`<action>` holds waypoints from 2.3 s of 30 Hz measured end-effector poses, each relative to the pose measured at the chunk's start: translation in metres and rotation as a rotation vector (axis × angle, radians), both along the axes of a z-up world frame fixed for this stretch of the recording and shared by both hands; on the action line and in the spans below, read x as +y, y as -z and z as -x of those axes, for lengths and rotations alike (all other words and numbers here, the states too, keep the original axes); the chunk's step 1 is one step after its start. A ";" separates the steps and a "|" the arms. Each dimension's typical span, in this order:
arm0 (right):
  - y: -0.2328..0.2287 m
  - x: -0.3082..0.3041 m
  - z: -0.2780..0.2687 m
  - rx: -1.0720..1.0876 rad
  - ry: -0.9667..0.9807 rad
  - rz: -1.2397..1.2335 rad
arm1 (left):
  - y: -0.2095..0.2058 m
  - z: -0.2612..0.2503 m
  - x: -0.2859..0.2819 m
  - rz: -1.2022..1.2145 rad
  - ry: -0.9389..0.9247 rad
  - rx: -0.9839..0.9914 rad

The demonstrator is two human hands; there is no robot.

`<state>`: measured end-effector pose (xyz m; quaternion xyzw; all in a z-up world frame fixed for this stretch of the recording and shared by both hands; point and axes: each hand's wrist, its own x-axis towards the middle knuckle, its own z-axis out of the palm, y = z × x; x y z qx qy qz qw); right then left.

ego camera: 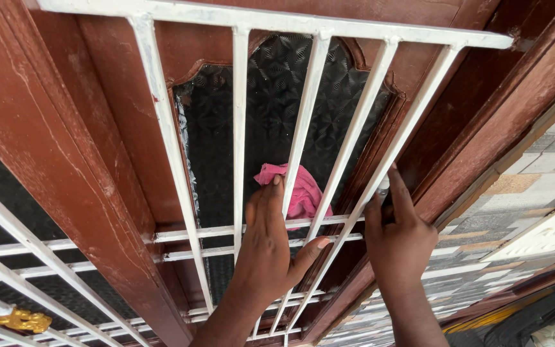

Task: The person wipes a decorative metal grill on a door with a pink cloth, handling a small bottle of cleaning liquid to apply it to the cloth.

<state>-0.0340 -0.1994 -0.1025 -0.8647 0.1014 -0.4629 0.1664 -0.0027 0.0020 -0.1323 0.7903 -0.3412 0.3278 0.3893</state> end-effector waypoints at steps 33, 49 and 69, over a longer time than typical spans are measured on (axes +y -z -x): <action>0.002 0.033 -0.003 -0.587 -0.824 -0.322 | 0.007 -0.004 -0.005 -0.015 -0.051 -0.067; -0.061 0.084 -0.025 -0.579 -0.742 -0.206 | 0.024 -0.009 -0.008 -0.043 -0.143 -0.203; -0.060 0.118 -0.015 -0.483 -0.821 -0.085 | 0.027 -0.010 -0.007 -0.007 -0.087 -0.157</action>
